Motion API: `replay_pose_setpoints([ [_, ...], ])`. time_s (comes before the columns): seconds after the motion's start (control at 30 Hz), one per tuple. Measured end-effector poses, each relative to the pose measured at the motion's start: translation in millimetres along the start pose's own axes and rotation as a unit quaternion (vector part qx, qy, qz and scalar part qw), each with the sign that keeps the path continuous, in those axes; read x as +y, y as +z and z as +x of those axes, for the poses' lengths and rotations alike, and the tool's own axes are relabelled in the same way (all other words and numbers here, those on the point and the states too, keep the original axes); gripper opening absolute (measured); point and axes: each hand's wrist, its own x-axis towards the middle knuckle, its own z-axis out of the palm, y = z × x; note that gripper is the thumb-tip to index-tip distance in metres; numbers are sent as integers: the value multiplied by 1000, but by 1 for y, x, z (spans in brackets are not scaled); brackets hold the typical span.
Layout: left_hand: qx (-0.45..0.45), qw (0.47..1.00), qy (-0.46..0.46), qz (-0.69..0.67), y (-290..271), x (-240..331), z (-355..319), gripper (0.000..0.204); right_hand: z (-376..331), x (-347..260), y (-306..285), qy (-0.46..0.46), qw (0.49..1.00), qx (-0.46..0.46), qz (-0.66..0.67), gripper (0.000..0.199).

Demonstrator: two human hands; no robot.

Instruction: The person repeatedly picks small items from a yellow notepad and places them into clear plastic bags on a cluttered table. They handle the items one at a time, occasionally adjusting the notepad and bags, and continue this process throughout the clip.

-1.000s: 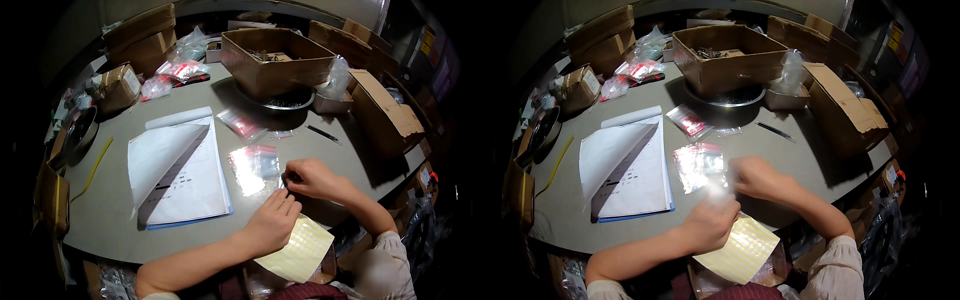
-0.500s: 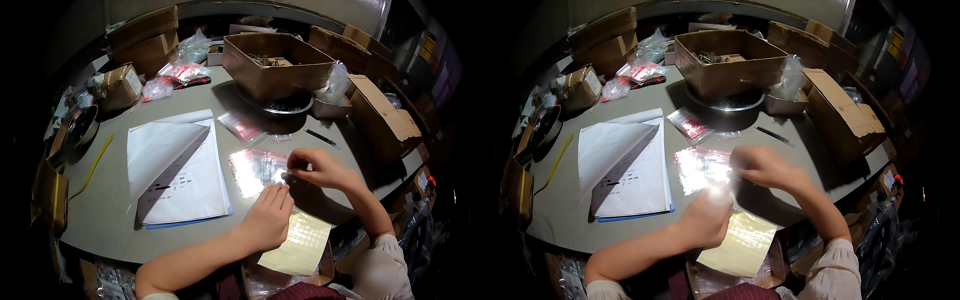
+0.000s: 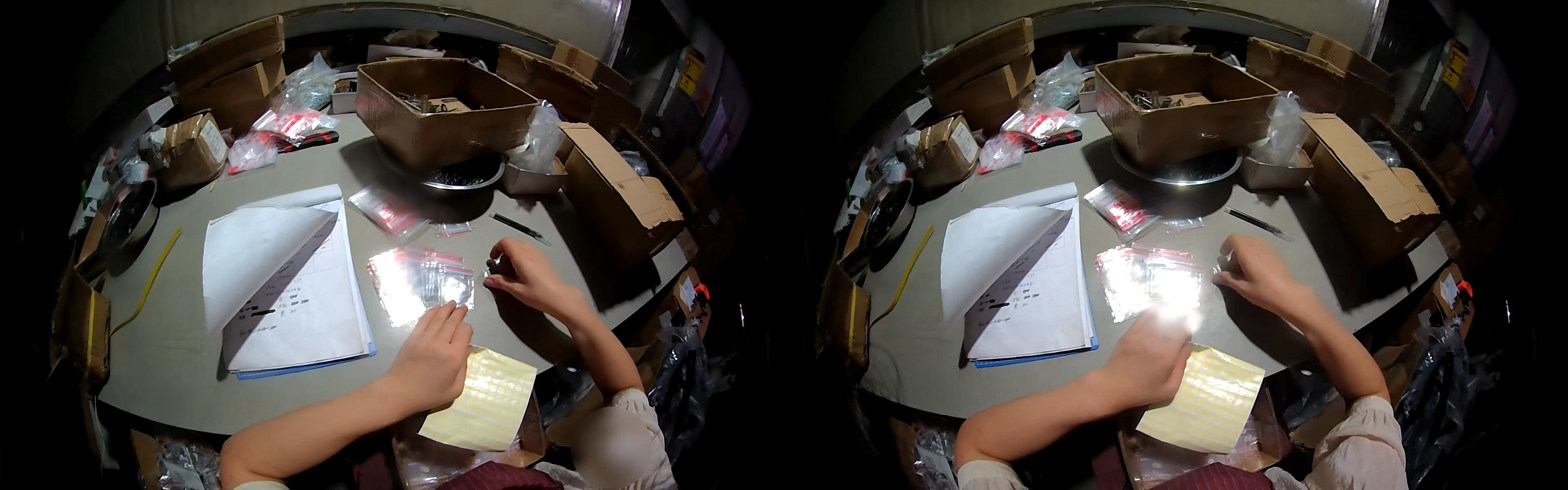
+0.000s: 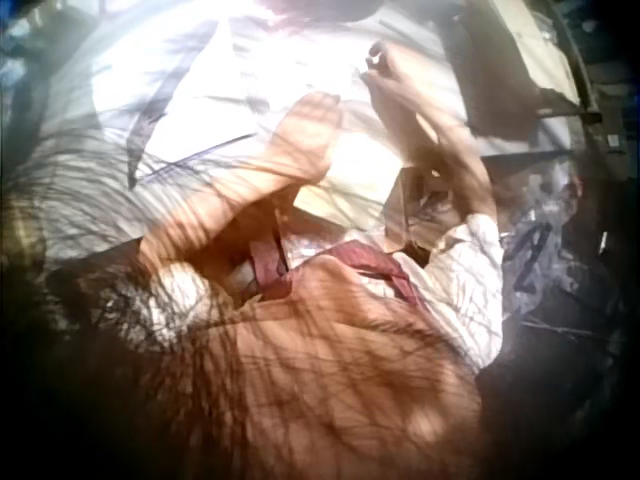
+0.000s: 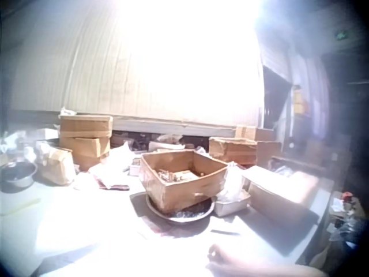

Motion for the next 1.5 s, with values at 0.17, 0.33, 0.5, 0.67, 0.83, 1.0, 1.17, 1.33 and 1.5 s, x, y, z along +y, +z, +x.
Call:
replay_pose_setpoints([
  [0.17, 3, 1000, 6, 11, -2, -2, 1, 26, -28, 20, -1, 28, 987, 26, 157, 38],
  [0.33, -3, 1000, 4, -16, -3, -2, 6, 16, -50, 29, 18, -41, 978, 138, 148, 26],
  [0.5, -25, 1000, -2, 10, -16, 4, 10, 14, -67, -2, 18, -133, 982, 123, -45, 28],
  [0.67, -44, 998, -1, 44, -14, 4, 13, 15, -96, 2, 11, -103, 982, 156, -29, 25],
  [0.83, -82, 996, -11, 16, -17, 9, 23, 11, -141, 4, 4, -140, 975, 174, -23, 21],
  [1.0, -113, 993, -40, 2, -20, 9, 27, 6, -213, -58, 49, -205, 932, 245, 170, 24],
  [1.17, -126, 991, -52, 15, -18, 8, 24, 6, -263, -67, 91, -151, 961, 168, 159, 18],
  [1.33, -112, 990, -86, 25, -9, 15, 21, 8, -283, -52, 89, -132, 878, 329, 322, 10],
  [1.5, -190, 956, -197, 107, -27, -3, -5, 48, -319, -12, 82, -12, 802, 413, 432, 2],
])
